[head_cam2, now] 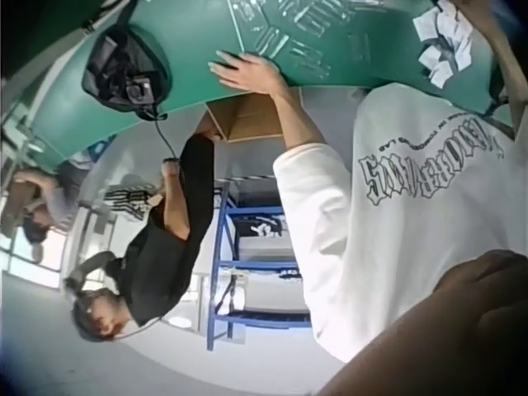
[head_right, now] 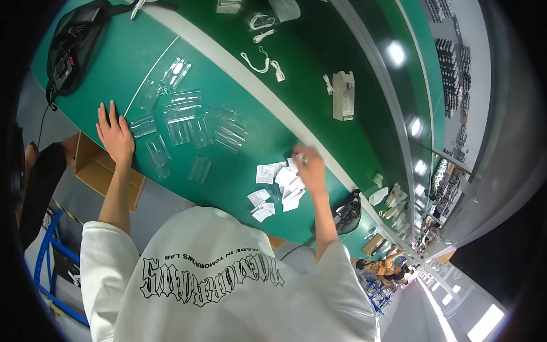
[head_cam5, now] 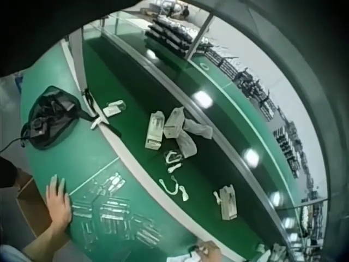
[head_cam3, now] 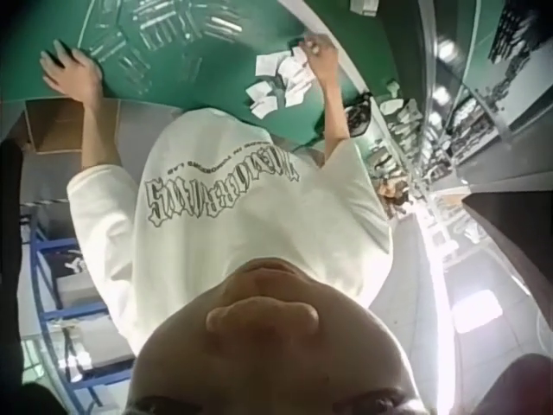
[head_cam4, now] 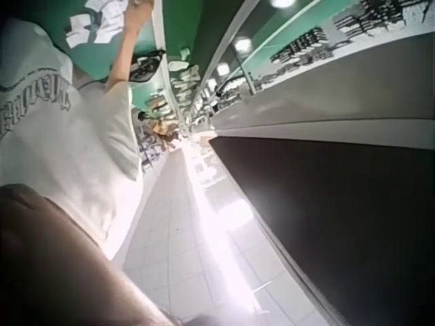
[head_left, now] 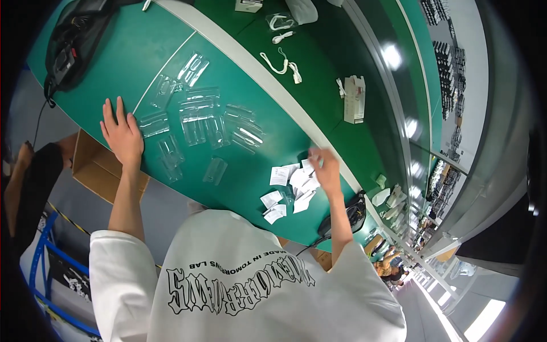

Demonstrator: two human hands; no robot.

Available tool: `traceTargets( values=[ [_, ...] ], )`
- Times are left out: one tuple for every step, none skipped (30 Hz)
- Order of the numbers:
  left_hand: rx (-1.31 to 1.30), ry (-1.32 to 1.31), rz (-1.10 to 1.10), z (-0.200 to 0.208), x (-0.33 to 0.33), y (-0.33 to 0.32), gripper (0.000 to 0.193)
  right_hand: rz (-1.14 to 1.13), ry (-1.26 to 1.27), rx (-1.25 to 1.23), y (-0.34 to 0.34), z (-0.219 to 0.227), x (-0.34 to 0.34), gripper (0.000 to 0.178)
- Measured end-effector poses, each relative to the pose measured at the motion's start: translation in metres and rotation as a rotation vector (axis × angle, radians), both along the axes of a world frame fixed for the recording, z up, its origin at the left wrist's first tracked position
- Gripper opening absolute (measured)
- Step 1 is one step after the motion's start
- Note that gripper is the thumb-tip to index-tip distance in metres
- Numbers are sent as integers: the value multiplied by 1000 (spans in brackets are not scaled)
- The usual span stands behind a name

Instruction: Packing small white items from a production table into cardboard boxes.

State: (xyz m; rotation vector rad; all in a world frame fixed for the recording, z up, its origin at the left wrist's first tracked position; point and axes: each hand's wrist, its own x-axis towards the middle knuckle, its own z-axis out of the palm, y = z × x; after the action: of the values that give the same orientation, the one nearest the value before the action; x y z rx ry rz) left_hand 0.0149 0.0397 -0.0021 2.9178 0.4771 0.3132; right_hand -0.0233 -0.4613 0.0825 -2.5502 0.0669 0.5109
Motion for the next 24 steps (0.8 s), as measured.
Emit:
traceTargets(
  values=[
    [-2,-1,5,-2,1,1,47,-8,-192,9,7,-12,27,17],
    [-9,3,11,-4,1,1,47,10,-361,90,29,-21,70,14],
    [-14,5,15,-5,0,0,47,27,-386,147,49,-23,118,16],
    [-12,8,15,-6,-4,1,47,73,-455,173,70,-28,160,24],
    [-12,16,21,-6,-5,2,47,222,-679,81,88,-41,202,31],
    [-15,22,27,-6,-6,3,47,277,-672,0,109,-38,236,38],
    [-22,28,28,-6,-5,4,47,374,-700,-145,120,-36,264,40],
    [-22,30,36,-4,-5,4,47,475,-724,-289,128,-38,283,42],
    [-28,24,29,-3,-3,3,47,483,-722,-286,128,-41,296,42],
    [-35,22,25,-4,-1,1,47,576,-634,-392,123,-45,309,42],
    [-36,20,28,-4,-1,2,47,672,-546,-492,120,-47,321,42],
    [-31,27,44,-3,0,2,47,766,-457,-593,115,-49,328,42],
    [-29,25,41,-5,0,2,47,781,-453,-582,112,-51,327,42],
    [-29,22,36,-5,-1,2,47,774,-493,-528,106,-49,321,38],
    [-30,19,28,-5,-3,4,47,763,-530,-476,102,-48,314,34],
    [-33,23,33,-6,-3,5,47,768,-527,-476,98,-46,310,34],
    [-30,27,35,-6,-3,5,47,750,-520,-473,93,-44,306,34],
    [-24,31,38,-6,-4,5,46,731,-513,-467,89,-42,301,33],
    [-19,35,39,-6,-4,6,46,710,-507,-462,86,-41,296,33],
    [-21,37,39,-5,-4,6,46,711,-504,-463,83,-40,292,33],
    [-29,33,37,-5,-4,6,46,618,-462,-415,79,-37,288,32],
    [-37,29,35,-6,-4,6,46,525,-420,-366,75,-34,283,32],
    [-43,24,35,-7,-3,6,46,434,-379,-314,72,-33,279,32],
    [-45,24,36,-8,-4,6,46,435,-379,-316,71,-33,271,32]
  ],
)
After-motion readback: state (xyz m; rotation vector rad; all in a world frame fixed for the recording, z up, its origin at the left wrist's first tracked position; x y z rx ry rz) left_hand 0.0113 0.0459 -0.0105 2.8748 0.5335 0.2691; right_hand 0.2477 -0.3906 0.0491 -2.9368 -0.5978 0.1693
